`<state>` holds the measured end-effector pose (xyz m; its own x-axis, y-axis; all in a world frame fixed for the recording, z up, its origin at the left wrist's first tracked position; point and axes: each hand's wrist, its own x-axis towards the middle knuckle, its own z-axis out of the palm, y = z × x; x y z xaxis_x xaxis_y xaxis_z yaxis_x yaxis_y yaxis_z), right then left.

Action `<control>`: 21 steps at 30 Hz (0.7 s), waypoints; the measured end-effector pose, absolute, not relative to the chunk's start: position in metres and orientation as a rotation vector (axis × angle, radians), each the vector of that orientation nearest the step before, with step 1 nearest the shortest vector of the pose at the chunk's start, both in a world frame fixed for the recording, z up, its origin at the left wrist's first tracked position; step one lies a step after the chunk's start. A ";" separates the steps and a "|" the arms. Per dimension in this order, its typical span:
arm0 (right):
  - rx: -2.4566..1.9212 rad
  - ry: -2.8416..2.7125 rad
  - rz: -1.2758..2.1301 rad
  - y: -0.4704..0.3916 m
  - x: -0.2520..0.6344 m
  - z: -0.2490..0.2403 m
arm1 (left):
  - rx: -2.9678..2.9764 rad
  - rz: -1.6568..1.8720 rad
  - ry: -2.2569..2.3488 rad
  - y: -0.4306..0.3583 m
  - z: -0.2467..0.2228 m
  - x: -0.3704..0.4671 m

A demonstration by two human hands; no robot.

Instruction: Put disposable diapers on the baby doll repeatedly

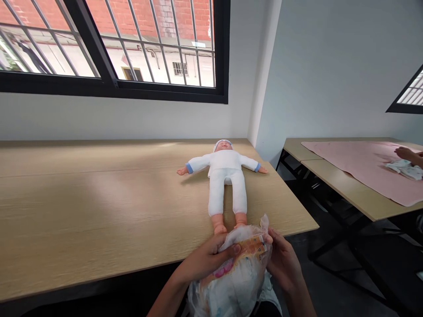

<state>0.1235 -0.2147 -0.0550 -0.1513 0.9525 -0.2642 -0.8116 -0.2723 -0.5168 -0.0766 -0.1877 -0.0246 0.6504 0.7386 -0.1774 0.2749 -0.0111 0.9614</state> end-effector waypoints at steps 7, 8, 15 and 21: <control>-0.660 -0.404 1.698 -0.213 0.130 -0.064 | 1.555 0.505 0.954 -0.189 -0.032 -0.078; -0.657 -0.407 1.706 -0.213 0.131 -0.064 | 1.546 0.512 0.955 -0.189 -0.033 -0.078; -0.673 -0.517 1.677 -0.214 0.133 -0.070 | 1.463 0.572 0.998 -0.193 -0.031 -0.079; -0.838 -0.673 1.269 -0.219 0.131 -0.075 | 1.424 0.596 0.897 -0.198 -0.028 -0.079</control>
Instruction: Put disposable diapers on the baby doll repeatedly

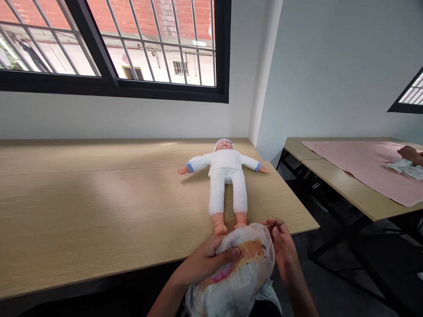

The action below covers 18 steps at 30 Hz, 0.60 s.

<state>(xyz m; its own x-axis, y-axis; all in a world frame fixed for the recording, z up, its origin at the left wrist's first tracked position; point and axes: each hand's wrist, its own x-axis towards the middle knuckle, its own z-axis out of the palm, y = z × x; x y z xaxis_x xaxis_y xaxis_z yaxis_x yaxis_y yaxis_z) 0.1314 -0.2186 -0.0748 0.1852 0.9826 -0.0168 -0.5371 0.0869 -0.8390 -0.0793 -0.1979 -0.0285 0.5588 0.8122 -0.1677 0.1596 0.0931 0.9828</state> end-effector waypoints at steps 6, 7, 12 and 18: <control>-0.868 -0.787 1.388 -0.226 0.141 -0.078 | 1.363 0.669 0.895 -0.198 -0.027 -0.077; -0.874 -0.813 1.406 -0.225 0.143 -0.079 | 1.349 0.671 0.890 -0.198 -0.027 -0.077; -0.902 -0.965 1.443 -0.224 0.147 -0.070 | 1.355 0.658 0.888 -0.197 -0.027 -0.075; -0.893 -1.410 1.516 -0.228 0.132 -0.055 | 1.620 0.643 0.837 -0.202 -0.019 -0.077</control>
